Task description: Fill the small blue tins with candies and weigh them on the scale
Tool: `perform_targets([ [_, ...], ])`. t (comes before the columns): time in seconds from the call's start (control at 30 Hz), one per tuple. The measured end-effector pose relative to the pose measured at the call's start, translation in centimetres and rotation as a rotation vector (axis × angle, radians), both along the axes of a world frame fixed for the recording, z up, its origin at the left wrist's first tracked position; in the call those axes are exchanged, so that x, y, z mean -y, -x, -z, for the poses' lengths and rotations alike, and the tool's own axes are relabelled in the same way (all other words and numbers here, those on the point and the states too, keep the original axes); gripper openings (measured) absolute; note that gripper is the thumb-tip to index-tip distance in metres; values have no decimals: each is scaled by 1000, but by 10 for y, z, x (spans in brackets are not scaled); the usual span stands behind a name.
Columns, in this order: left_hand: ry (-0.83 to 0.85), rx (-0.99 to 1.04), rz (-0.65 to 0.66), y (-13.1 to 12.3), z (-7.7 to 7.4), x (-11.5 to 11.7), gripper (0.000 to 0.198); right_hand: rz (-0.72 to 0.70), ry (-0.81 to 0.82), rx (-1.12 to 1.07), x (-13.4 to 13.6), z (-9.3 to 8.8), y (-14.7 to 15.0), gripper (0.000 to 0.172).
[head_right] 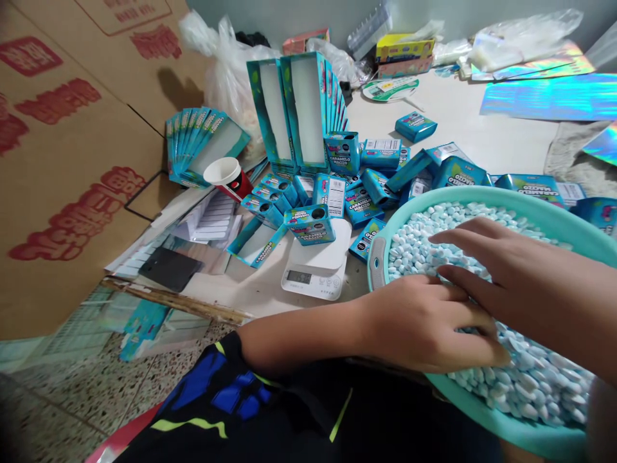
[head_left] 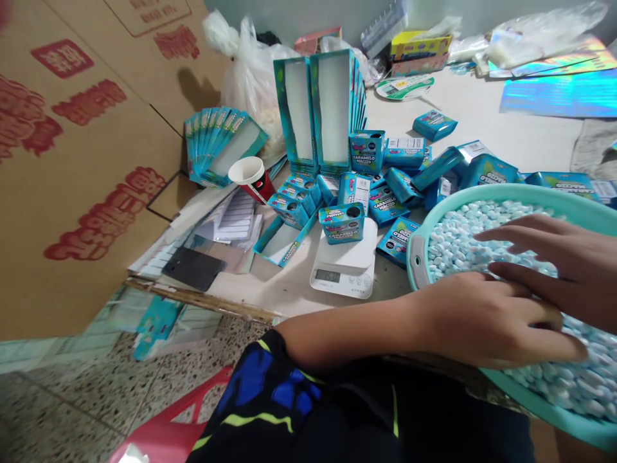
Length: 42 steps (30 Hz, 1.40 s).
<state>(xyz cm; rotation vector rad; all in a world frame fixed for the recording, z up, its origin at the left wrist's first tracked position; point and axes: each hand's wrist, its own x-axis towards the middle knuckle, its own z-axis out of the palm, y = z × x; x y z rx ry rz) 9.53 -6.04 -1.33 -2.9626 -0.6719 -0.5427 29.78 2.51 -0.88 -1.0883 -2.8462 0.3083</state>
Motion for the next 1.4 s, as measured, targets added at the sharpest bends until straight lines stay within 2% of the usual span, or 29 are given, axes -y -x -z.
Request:
perform_targets([
  [0.17, -44, 25, 28, 0, 3, -2, 52, -170, -60, 48, -5, 3, -10, 38],
  [0.27, -72, -2, 50, 1, 1, -1, 50, -255, -113, 48, -6, 7, -14, 39],
  [0.5, -96, 3, 64, 1, -1, -2, 51, -307, -105, 81, -9, 7, -8, 43],
  [0.6, -100, 14, 71, 1, -1, -2, 52, -293, -63, 72, -7, 3, -4, 43],
  [0.83, -132, 15, 52, 1, 0, 0, 54, -150, 118, 93, -1, -12, 10, 38],
  [1.0, -152, 15, 66, 2, 0, -1, 51, -203, 119, 73, -2, -18, 14, 38],
  [1.27, -140, 35, 67, 2, -3, -1, 55, -104, 229, 155, -5, -23, 18, 41],
  [1.4, -79, 31, 93, 1, -1, -2, 51, -103, 207, 132, -3, -24, 21, 37],
])
